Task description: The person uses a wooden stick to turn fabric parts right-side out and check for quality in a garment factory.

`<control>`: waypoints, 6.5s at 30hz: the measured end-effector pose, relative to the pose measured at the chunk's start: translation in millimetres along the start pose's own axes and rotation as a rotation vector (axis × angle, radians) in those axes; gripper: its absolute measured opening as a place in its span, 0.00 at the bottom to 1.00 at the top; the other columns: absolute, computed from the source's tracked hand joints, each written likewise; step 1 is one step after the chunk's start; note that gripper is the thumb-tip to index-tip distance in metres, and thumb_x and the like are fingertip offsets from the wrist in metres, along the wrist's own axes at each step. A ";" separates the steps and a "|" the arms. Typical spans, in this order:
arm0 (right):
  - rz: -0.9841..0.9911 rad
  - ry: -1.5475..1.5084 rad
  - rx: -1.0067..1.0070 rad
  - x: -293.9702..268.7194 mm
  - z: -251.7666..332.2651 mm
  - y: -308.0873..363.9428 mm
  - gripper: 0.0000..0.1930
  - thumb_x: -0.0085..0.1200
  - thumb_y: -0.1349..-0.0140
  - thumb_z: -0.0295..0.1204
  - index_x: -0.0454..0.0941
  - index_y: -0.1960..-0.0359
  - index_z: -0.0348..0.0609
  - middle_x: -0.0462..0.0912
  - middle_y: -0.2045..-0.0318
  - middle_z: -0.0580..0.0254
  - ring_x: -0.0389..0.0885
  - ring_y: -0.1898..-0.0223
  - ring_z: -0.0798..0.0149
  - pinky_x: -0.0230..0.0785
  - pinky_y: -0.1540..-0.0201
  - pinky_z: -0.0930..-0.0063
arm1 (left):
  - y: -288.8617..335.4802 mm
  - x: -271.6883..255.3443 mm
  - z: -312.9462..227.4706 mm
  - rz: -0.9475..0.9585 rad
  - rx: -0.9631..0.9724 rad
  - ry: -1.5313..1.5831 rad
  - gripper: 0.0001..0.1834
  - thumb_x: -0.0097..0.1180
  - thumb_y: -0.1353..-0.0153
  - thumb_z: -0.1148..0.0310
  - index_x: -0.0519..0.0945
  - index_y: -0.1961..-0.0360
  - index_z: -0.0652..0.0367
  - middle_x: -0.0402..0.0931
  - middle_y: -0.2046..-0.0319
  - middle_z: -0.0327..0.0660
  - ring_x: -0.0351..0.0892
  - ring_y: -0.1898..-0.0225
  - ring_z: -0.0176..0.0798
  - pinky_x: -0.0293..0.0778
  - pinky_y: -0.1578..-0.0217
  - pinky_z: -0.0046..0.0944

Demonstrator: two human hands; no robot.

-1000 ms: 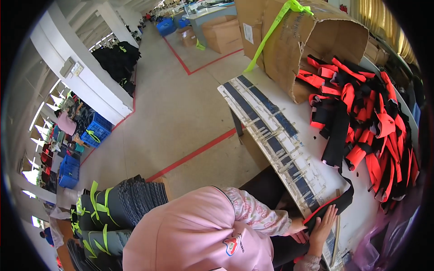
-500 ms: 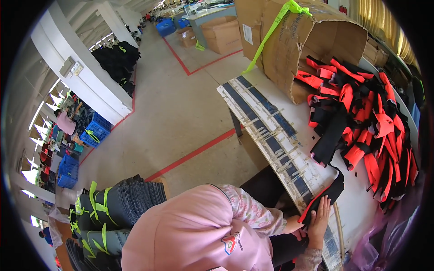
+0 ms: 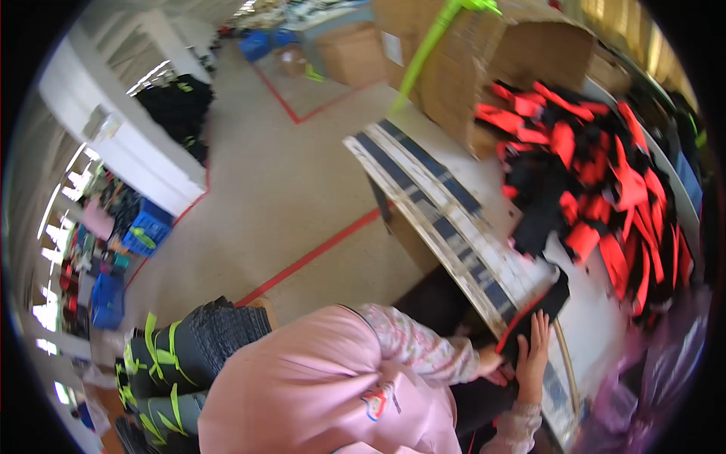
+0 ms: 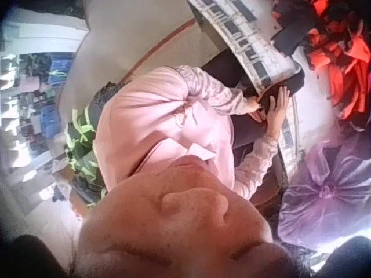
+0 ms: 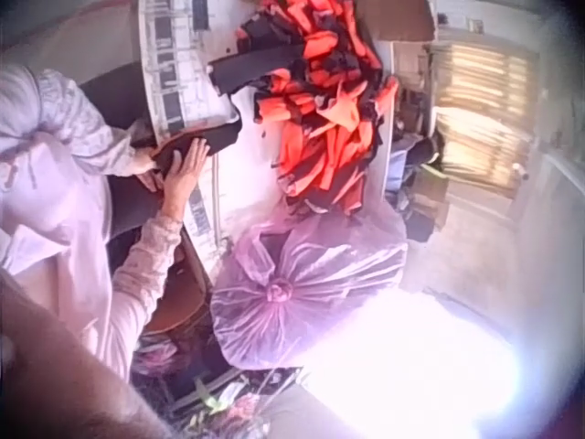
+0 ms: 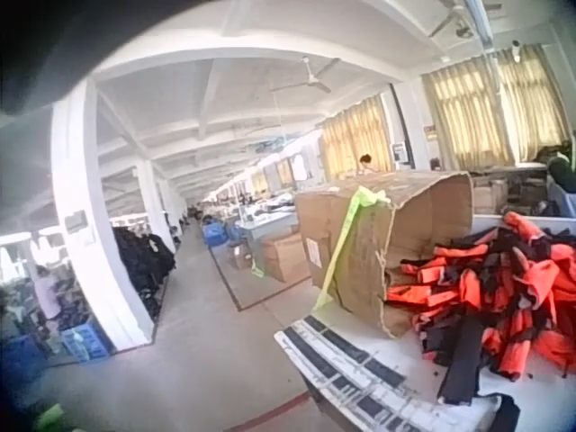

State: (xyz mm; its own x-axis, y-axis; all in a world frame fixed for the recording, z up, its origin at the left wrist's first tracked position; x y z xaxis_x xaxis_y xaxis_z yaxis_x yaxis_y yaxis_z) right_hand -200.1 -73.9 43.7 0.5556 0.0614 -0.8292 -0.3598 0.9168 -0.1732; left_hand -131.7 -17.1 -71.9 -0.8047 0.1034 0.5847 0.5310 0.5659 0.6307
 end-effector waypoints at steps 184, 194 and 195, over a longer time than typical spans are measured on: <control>-0.479 0.025 0.547 -42.3 -25.1 204.6 0.07 0.58 0.46 0.30 0.76 0.70 0.41 0.77 0.76 0.55 0.78 0.75 0.52 0.70 0.74 0.65 | 2.4 5.4 -147.4 -0.071 0.558 -0.190 0.15 0.44 0.35 0.63 0.75 0.57 0.65 0.80 0.68 0.48 0.80 0.75 0.39 0.77 0.68 0.37; -0.680 0.558 0.333 -171.2 -104.0 144.5 0.07 0.54 0.47 0.26 0.75 0.66 0.42 0.74 0.70 0.55 0.74 0.64 0.51 0.68 0.63 0.61 | 4.4 18.5 -57.2 0.069 0.225 -0.367 0.16 0.44 0.34 0.63 0.74 0.56 0.65 0.79 0.67 0.48 0.80 0.74 0.40 0.78 0.72 0.36; -0.738 0.591 0.244 -187.7 -111.5 131.9 0.06 0.53 0.47 0.25 0.75 0.66 0.42 0.74 0.71 0.55 0.74 0.64 0.51 0.68 0.62 0.60 | 2.1 18.7 -58.1 0.065 0.229 -0.372 0.16 0.44 0.34 0.63 0.74 0.56 0.65 0.79 0.67 0.48 0.80 0.74 0.40 0.78 0.72 0.36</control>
State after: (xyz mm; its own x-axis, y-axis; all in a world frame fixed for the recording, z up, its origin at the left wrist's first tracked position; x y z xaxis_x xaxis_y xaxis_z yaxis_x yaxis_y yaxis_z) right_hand -435.5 -8.5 117.2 0.0899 -0.7078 -0.7007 0.1302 0.7058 -0.6963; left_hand -130.2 -61.5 -29.9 -0.8344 0.4086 0.3699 0.5452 0.7105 0.4449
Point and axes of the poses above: each hand's wrist, its own y-axis away from the middle knuckle, its own x-axis out of the palm, z = x × y, the point moved 6 cm from there along -y, towards the middle knuckle
